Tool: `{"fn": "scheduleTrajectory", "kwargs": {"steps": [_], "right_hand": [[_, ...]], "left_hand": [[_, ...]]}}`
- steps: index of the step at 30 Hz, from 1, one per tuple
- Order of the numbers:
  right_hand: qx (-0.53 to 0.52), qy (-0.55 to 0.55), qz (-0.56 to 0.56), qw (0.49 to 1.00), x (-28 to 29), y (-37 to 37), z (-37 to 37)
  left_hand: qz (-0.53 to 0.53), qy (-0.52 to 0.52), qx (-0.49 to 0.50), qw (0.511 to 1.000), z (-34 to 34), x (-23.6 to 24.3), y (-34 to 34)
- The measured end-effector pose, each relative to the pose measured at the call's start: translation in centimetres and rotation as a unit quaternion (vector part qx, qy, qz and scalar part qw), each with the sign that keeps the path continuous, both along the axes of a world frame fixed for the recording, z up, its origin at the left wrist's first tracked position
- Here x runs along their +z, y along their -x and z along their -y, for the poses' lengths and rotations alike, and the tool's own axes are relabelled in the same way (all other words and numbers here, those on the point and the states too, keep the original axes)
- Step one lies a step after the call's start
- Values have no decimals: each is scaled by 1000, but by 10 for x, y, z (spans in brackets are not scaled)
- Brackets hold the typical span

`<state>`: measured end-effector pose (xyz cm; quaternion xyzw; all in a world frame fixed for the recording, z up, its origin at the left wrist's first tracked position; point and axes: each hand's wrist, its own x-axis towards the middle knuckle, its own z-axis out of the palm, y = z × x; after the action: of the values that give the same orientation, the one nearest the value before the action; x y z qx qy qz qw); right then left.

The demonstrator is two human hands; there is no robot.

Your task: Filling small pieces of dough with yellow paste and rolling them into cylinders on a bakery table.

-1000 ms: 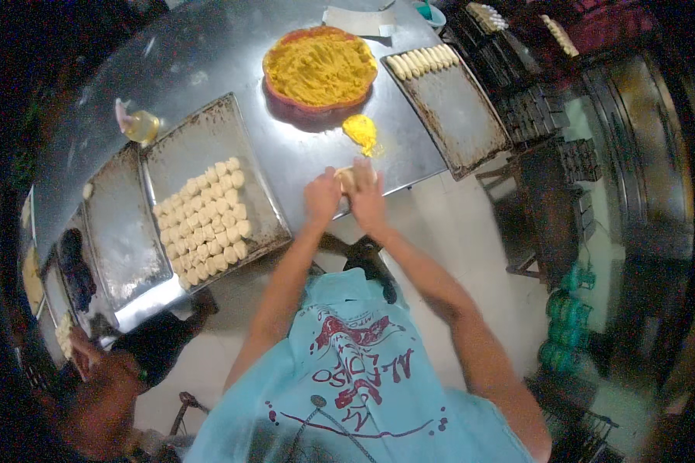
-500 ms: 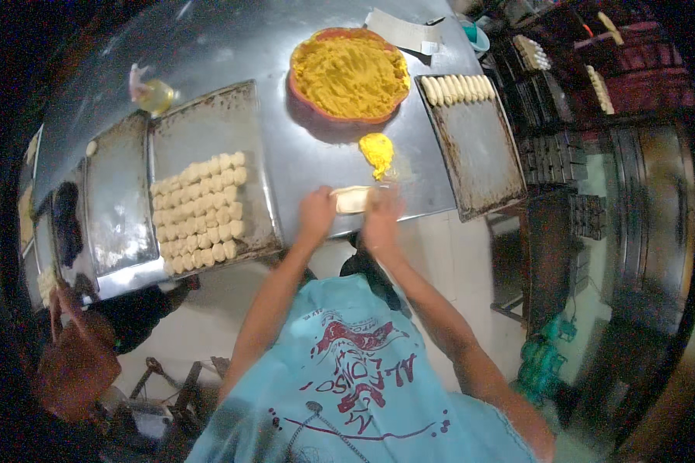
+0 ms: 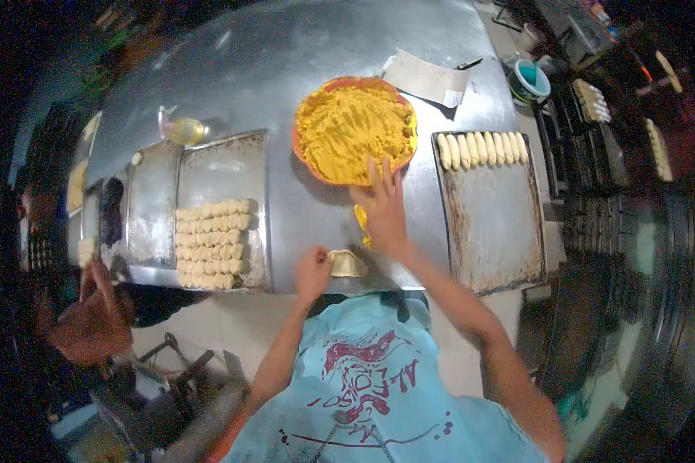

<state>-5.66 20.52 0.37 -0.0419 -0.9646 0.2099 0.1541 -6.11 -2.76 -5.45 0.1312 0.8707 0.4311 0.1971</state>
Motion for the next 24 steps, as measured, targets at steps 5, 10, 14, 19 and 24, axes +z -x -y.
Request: {"fn": "scheduleTrajectory", "kwargs": {"steps": [5, 10, 14, 19, 24], "right_hand": [[-13, -128, -45, 991, -10, 122, -77], [-2, -206, 120, 971, -7, 112, -63], [-156, -166, 105, 968, -9, 78, -33], [-174, 33, -14, 984, 12, -8, 72], [-200, -52, 70, 976, -55, -41, 173]], "left_hand": [[209, -98, -127, 965, -22, 85, 37], [121, 20, -304, 945, -24, 71, 86], [-118, 52, -289, 949, -1, -16, 95], [-65, -33, -366, 928, 4, -21, 135], [-100, -94, -353, 926, 4, -35, 152]]}}
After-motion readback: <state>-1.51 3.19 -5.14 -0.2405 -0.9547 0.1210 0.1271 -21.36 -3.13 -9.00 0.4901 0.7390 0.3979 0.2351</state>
